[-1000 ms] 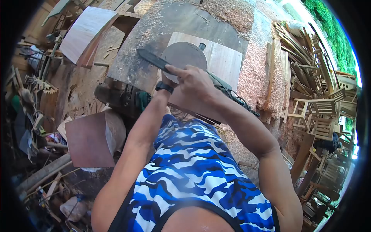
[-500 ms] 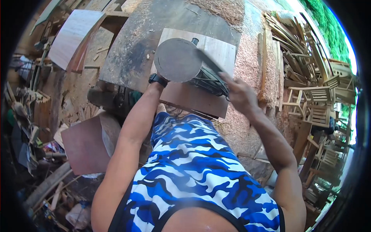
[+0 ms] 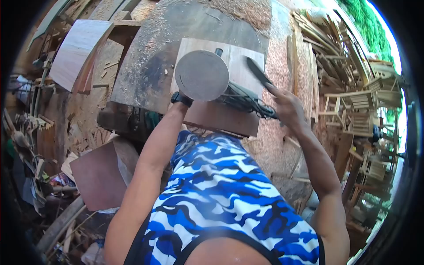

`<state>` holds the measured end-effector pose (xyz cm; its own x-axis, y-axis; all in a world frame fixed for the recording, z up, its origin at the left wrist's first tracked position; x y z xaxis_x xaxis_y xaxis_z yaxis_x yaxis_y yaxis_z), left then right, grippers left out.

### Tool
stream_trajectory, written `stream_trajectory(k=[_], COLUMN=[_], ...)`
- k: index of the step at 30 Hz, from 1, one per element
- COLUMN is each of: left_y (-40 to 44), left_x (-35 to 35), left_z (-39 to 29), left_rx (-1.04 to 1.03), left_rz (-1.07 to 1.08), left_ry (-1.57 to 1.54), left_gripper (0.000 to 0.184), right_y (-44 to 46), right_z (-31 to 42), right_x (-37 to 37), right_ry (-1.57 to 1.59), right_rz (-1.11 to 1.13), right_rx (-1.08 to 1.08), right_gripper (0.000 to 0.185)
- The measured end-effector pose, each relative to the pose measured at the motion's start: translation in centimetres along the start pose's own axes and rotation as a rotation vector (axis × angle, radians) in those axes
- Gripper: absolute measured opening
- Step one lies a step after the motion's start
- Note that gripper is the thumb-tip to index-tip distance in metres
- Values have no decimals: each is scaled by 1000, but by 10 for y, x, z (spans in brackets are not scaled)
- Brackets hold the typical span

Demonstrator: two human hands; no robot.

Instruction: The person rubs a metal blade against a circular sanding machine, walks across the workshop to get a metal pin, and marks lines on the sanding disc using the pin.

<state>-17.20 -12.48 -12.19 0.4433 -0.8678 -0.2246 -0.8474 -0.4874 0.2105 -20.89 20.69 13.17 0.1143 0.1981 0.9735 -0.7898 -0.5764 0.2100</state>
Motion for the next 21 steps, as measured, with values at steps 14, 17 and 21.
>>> stream_trajectory(k=[14, 17, 21], left_y=[-1, -1, -4], left_x=[-4, -3, 0], left_z=[-4, -2, -6], left_rx=[44, 63, 88], left_rz=[66, 77, 97], left_ry=[-85, -105, -124], left_gripper=[70, 69, 69], right_y=[43, 29, 30], right_z=[-10, 84, 107], right_x=[-8, -18, -45], right_ry=[-142, 112, 186], right_rz=[160, 100, 116], right_rx=[-168, 91, 217], right_gripper=[57, 59, 61])
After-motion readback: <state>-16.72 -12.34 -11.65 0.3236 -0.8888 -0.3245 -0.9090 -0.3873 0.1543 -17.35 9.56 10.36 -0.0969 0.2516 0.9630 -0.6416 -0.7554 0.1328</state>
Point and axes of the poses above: each hand's wrist, its own y-axis towards the middle knuckle, its own x-axis out of the back of the hand, z = x × y, the point moved 1 cm from there along y, towards the middle knuckle, and after that the axes turned 14 degrees about -z, right-handed, at the moved point
